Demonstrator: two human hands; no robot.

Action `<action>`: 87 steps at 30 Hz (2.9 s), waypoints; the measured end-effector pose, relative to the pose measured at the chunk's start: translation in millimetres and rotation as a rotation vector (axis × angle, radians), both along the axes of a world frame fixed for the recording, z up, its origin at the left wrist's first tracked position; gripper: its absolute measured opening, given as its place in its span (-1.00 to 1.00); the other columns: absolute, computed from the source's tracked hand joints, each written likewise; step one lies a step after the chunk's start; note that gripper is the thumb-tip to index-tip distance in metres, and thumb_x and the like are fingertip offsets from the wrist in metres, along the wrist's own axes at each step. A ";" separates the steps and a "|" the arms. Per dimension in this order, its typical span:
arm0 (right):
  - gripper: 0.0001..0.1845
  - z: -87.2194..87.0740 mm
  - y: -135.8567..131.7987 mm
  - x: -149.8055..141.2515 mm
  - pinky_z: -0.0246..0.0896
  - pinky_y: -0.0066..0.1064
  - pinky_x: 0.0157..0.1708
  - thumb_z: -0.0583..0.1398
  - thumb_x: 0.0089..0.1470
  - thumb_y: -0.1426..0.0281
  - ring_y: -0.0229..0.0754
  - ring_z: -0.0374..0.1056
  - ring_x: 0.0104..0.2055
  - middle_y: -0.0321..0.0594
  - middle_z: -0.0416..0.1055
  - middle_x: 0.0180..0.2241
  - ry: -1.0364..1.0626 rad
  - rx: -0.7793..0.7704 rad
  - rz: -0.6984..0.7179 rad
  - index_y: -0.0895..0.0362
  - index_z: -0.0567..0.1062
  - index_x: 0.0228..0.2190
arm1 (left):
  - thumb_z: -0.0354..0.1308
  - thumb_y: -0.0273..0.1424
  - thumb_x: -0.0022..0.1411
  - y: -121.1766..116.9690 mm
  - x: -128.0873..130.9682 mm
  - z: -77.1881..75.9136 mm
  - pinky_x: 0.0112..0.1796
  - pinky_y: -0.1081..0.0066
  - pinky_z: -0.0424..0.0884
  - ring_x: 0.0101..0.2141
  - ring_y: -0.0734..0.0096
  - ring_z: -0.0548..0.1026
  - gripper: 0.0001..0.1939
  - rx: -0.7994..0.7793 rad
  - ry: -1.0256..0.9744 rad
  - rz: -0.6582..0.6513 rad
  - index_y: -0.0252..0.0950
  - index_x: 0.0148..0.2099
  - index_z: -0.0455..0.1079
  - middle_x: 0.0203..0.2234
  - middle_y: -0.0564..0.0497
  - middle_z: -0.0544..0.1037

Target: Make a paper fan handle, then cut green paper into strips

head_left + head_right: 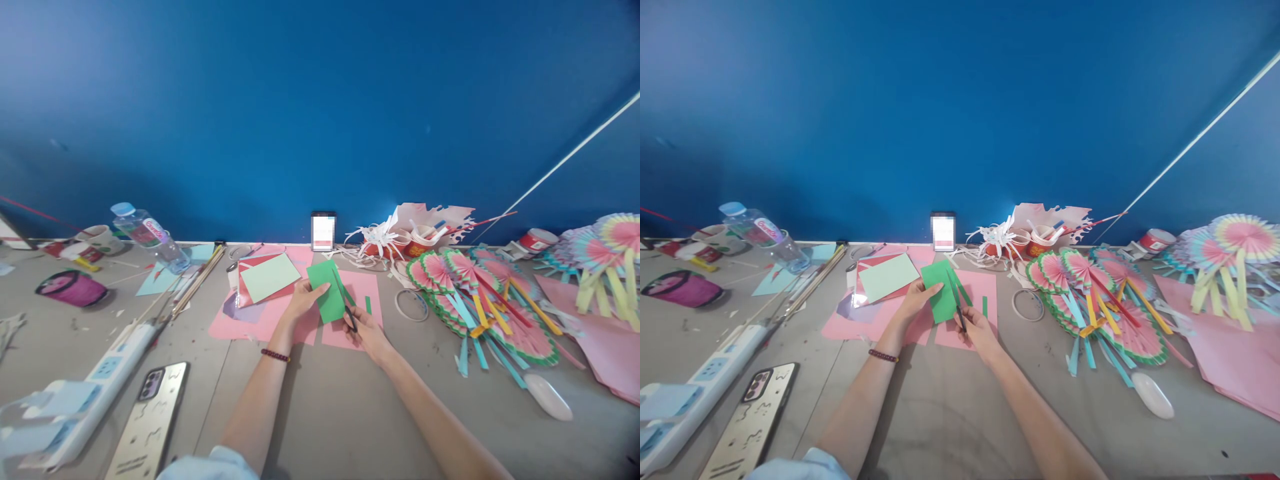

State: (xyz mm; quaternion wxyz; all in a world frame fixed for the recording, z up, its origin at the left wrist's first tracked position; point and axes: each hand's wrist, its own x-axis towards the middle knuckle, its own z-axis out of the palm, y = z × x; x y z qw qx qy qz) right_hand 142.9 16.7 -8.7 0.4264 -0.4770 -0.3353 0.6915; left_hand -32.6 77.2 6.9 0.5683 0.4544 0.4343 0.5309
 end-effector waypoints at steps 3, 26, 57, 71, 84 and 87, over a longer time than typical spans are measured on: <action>-0.33 -0.4 0.4 0.2 -0.14 -0.61 -0.76 0.48 -0.46 -0.06 -0.43 0.14 -0.75 -0.45 0.34 -0.71 0.001 0.012 0.000 0.11 0.33 -0.48 | 0.50 -0.07 -0.20 -1.0 0.1 2.2 -0.40 0.38 0.40 -0.46 0.35 0.49 -0.55 -0.002 0.015 -0.006 -0.35 -0.43 0.56 -0.46 -0.08 0.62; -0.44 -4.9 0.2 1.3 -0.21 -0.61 -0.75 0.44 -0.32 0.01 -0.45 0.06 -0.77 -0.51 0.29 -0.72 -0.009 0.033 0.003 0.09 0.33 -0.46 | 0.47 -0.06 -0.14 -0.5 -1.0 -0.4 -0.37 0.35 0.40 -0.48 0.35 0.48 -0.57 0.012 0.050 -0.013 -0.34 -0.41 0.57 -0.47 -0.07 0.62; -0.37 -13.3 3.8 1.5 -0.04 -0.61 -0.74 0.50 -0.44 0.02 -0.42 0.17 -0.70 -0.52 0.23 -0.69 0.079 -0.042 -0.072 0.07 0.31 -0.49 | 0.55 -0.12 -0.28 -7.0 3.4 14.5 -0.34 0.29 0.49 -0.44 0.23 0.56 -0.55 -0.048 -0.005 -0.137 -0.34 -0.41 0.58 -0.46 -0.12 0.65; -0.33 -9.4 4.3 -0.7 -0.13 -0.60 -0.77 0.50 -0.50 -0.02 -0.44 0.10 -0.75 -0.54 0.17 -0.71 0.065 -0.012 -0.080 0.08 0.30 -0.53 | 0.55 -0.17 -0.26 -6.9 1.9 12.3 -0.32 0.30 0.50 -0.40 0.21 0.59 -0.59 -0.051 0.035 -0.165 -0.34 -0.41 0.57 -0.42 -0.13 0.66; -0.35 -13.8 3.8 1.0 -0.15 -0.59 -0.77 0.50 -0.46 -0.03 -0.42 0.11 -0.75 -0.52 0.16 -0.71 0.048 0.001 -0.067 0.08 0.32 -0.52 | 0.52 -0.08 -0.24 -4.8 1.5 8.4 -0.34 0.31 0.51 -0.42 0.24 0.57 -0.54 -0.037 0.057 -0.170 -0.34 -0.40 0.58 -0.42 -0.13 0.66; -0.35 -13.7 3.7 1.1 -0.13 -0.59 -0.76 0.51 -0.47 -0.01 -0.42 0.13 -0.73 -0.51 0.18 -0.70 0.047 -0.010 -0.081 0.08 0.33 -0.51 | 0.53 -0.09 -0.25 -5.0 1.1 8.7 -0.35 0.30 0.51 -0.41 0.21 0.58 -0.54 -0.027 0.071 -0.167 -0.34 -0.40 0.57 -0.42 -0.12 0.66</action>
